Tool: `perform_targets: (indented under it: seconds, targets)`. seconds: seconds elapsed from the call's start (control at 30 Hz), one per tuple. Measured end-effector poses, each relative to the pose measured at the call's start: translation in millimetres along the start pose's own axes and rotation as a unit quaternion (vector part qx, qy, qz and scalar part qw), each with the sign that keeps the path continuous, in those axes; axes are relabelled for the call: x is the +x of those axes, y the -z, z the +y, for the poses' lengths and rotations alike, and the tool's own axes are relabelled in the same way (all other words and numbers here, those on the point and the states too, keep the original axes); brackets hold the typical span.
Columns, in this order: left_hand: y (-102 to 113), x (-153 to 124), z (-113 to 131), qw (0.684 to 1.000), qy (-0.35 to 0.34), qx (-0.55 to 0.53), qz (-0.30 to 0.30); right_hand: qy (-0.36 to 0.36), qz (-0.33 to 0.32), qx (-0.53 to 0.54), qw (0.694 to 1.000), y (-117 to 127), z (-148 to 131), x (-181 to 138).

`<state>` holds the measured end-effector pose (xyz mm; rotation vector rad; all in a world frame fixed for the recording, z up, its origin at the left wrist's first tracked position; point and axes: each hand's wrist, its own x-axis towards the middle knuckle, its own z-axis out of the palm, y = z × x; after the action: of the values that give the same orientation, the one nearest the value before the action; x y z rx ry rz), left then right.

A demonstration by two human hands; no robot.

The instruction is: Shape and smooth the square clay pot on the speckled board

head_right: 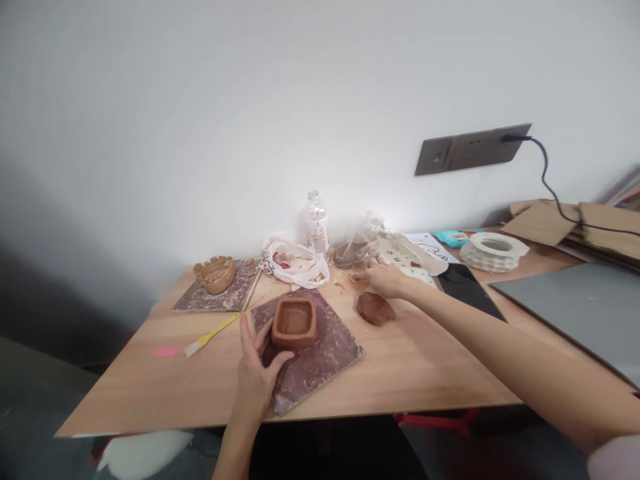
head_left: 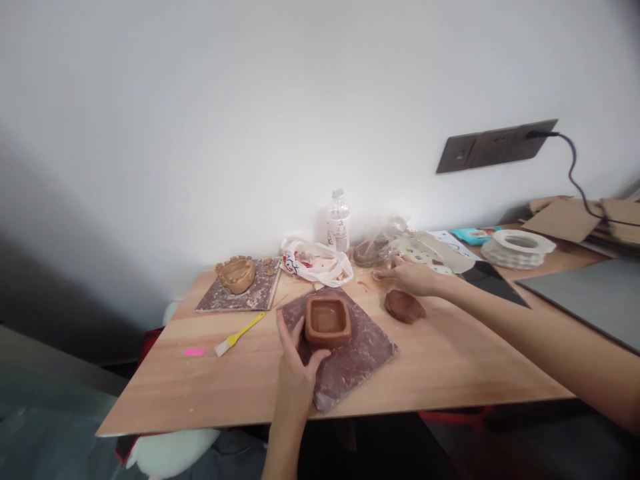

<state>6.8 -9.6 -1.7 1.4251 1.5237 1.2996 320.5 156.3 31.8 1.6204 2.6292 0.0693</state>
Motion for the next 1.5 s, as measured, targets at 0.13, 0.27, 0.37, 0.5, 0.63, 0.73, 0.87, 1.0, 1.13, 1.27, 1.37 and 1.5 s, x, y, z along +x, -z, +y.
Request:
perform_targets:
  seconds: [0.13, 0.27, 0.37, 0.5, 0.63, 0.73, 0.87, 1.0, 1.13, 1.27, 1.37, 1.5]
  targets:
    - [0, 0, -2, 1.0, -0.002, -0.016, -0.004, 0.015, 0.011, 0.004, 1.0, -3, 0, 0]
    - [0, 0, -2, 1.0, 0.0, -0.014, -0.005, 0.015, 0.025, 0.005, 1.0, 0, 1, 0]
    - [1, 0, -1, 1.0, 0.005, -0.019, -0.007, -0.006, 0.048, 0.006, 0.999, 2, 2, -3]
    - [0, 0, 0, 1.0, 0.003, -0.021, -0.007, 0.036, 0.116, 0.011, 0.992, 9, -4, -10]
    - [1, 0, 2, 1.0, 0.001, -0.018, -0.005, 0.215, 0.21, 0.074, 0.951, 33, -29, -15]
    - [1, 0, 3, 1.0, 0.002, -0.009, -0.006, 0.317, 0.172, 0.105, 0.927, 56, -55, -13]
    - [1, 0, 3, 1.0, 0.006, -0.006, -0.006, 0.358, 0.096, 0.112, 0.922, 76, -81, -4]
    - [1, -1, 3, 1.0, 0.008, -0.011, -0.012, 0.385, 0.062, 0.082, 0.917, 85, -91, 3]
    - [1, -2, 3, 1.0, 0.013, -0.026, -0.012, 0.401, 0.064, 0.068, 0.911, 85, -95, 8]
    - [1, -2, 3, 0.999, 0.012, -0.033, -0.014, 0.409, 0.077, 0.04, 0.908, 78, -98, 16]
    - [1, -1, 4, 0.999, 0.012, -0.03, -0.016, 0.43, 0.083, 0.014, 0.899, 78, -98, 19]
    - [1, -1, 4, 1.0, 0.007, -0.028, -0.011, 0.455, 0.1, 0.026, 0.884, 88, -97, 20]
